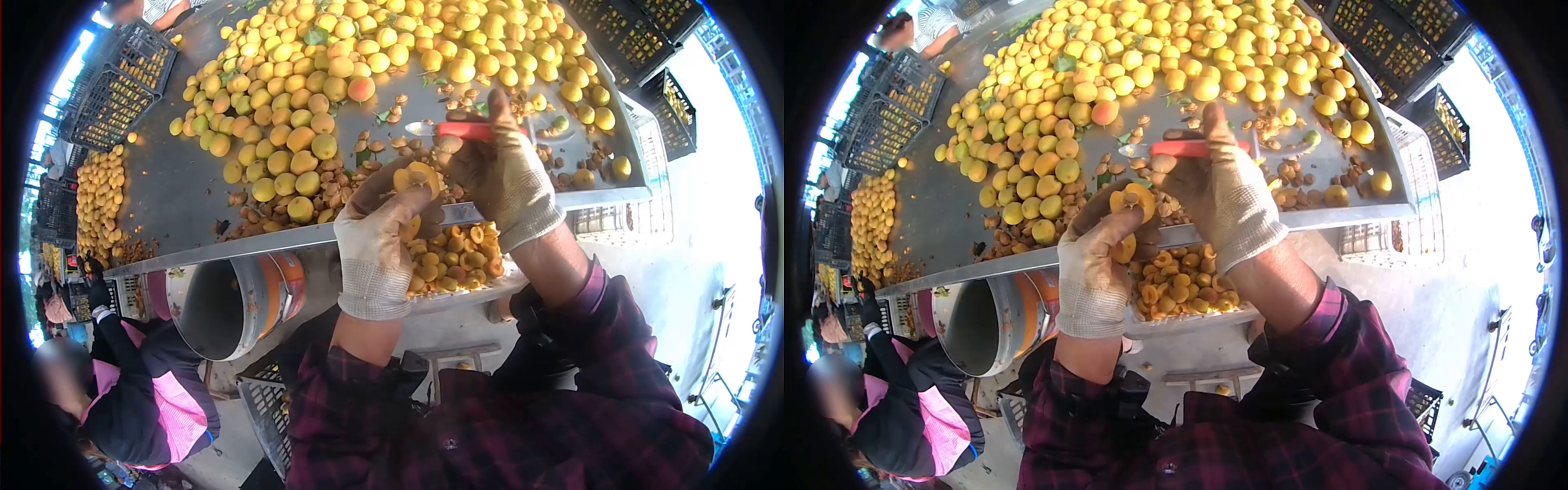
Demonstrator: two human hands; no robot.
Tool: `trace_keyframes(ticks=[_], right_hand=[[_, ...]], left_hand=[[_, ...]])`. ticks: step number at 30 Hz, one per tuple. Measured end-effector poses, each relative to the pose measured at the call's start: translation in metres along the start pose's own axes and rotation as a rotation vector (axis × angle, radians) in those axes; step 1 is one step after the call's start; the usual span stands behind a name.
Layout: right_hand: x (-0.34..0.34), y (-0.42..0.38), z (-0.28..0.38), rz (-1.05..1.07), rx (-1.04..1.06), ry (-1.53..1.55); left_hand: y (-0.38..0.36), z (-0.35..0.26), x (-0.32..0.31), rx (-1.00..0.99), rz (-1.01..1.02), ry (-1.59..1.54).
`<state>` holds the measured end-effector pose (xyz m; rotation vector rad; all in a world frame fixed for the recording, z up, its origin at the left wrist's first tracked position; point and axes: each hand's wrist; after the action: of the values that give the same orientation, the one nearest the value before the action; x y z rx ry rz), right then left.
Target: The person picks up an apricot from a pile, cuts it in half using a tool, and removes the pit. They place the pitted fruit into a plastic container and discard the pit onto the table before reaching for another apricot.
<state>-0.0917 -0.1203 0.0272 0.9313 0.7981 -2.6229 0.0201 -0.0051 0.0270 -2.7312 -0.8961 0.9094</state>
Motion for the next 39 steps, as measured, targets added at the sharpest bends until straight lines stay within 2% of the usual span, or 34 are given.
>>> trace_keyframes(ticks=[1,3,4,5,7,8,9,11,12,13,16,18,19,21,22,23,25,27,29,31,32,35,36,37,39], right_hand=[[0.003,0.001,0.005,0.0,-0.001,0.0],[0.005,-0.001,0.013,0.107,0.452,-0.311],[-0.002,-0.004,0.016,0.088,0.601,-0.342],[-0.004,-0.009,0.023,0.089,0.601,-0.345],[-0.002,-0.019,0.034,0.262,0.461,-0.691],[-0.009,-0.02,0.022,0.07,0.287,-0.783],[-0.013,-0.013,0.008,0.258,0.306,-0.575],[-0.013,-0.021,0.002,0.259,0.137,-0.896],[-0.02,-0.025,0.0,0.178,0.073,-0.854],[-0.02,-0.024,-0.002,0.184,0.071,-0.854],[-0.013,-0.015,-0.005,0.161,0.126,-0.992],[-0.007,-0.003,-0.005,-0.053,0.621,-1.731],[-0.003,0.002,0.001,-0.05,0.67,-1.705],[0.004,0.014,0.008,-0.047,0.72,-1.595],[0.003,0.018,0.014,-0.067,0.719,-1.605],[-0.003,0.019,0.019,-0.069,0.743,-1.621],[-0.02,0.021,0.028,-0.063,0.535,-1.515],[-0.035,0.049,0.029,-0.001,0.396,-1.472],[-0.055,0.076,0.018,0.017,0.447,-1.582],[-0.082,0.102,0.01,0.003,0.282,-1.697],[-0.092,0.118,0.001,-0.04,0.356,-1.904],[-0.101,0.151,-0.023,-0.018,0.276,-2.015],[-0.084,0.179,-0.037,-0.126,0.383,-1.992],[-0.087,0.183,-0.036,-0.118,0.385,-1.998],[-0.088,0.184,-0.031,0.005,0.196,-1.964]], left_hand=[[0.0,-0.001,0.001,0.0,-0.001,0.001],[0.0,-0.002,0.004,0.005,0.002,0.015],[-0.001,-0.002,0.004,0.006,0.001,0.014],[-0.001,-0.004,0.003,0.021,-0.017,0.01],[-0.001,-0.004,0.002,0.031,-0.04,0.004],[-0.001,-0.001,0.001,0.01,-0.044,-0.008],[0.0,0.001,0.002,-0.01,-0.049,-0.017],[0.006,0.013,0.012,-0.036,-0.031,0.029],[0.008,0.013,0.013,-0.065,-0.008,0.07],[0.008,0.013,0.013,-0.068,-0.014,0.069],[0.001,0.007,0.003,0.001,-0.036,0.148],[-0.007,-0.001,-0.003,0.066,0.065,0.244],[-0.009,0.002,-0.001,0.063,0.061,0.241],[-0.011,0.01,0.005,0.033,0.327,0.534],[-0.014,0.013,0.008,-0.102,0.385,0.699],[-0.016,0.017,0.011,-0.123,0.392,0.68],[-0.017,0.013,0.009,-0.304,0.402,0.839],[-0.021,0.005,0.01,-0.274,0.41,0.857],[-0.022,0.0,0.009,-0.126,0.399,0.757],[-0.023,-0.004,0.011,-0.115,0.396,0.734],[-0.022,-0.006,0.012,-0.096,0.394,0.71],[-0.018,-0.014,0.018,-0.093,0.374,0.685],[-0.016,-0.012,0.022,-0.14,0.369,0.67],[-0.013,-0.012,0.025,-0.142,0.361,0.664],[-0.009,-0.015,0.027,-0.147,0.253,0.423]])
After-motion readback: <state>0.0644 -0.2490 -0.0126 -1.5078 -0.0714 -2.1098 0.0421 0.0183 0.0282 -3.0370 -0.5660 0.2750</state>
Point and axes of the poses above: each hand's wrist, its own y-axis towards the middle knuckle, its own x-axis out of the back of the hand, z = x × y, and after that the axes turned 3 degrees about -x, right-handed
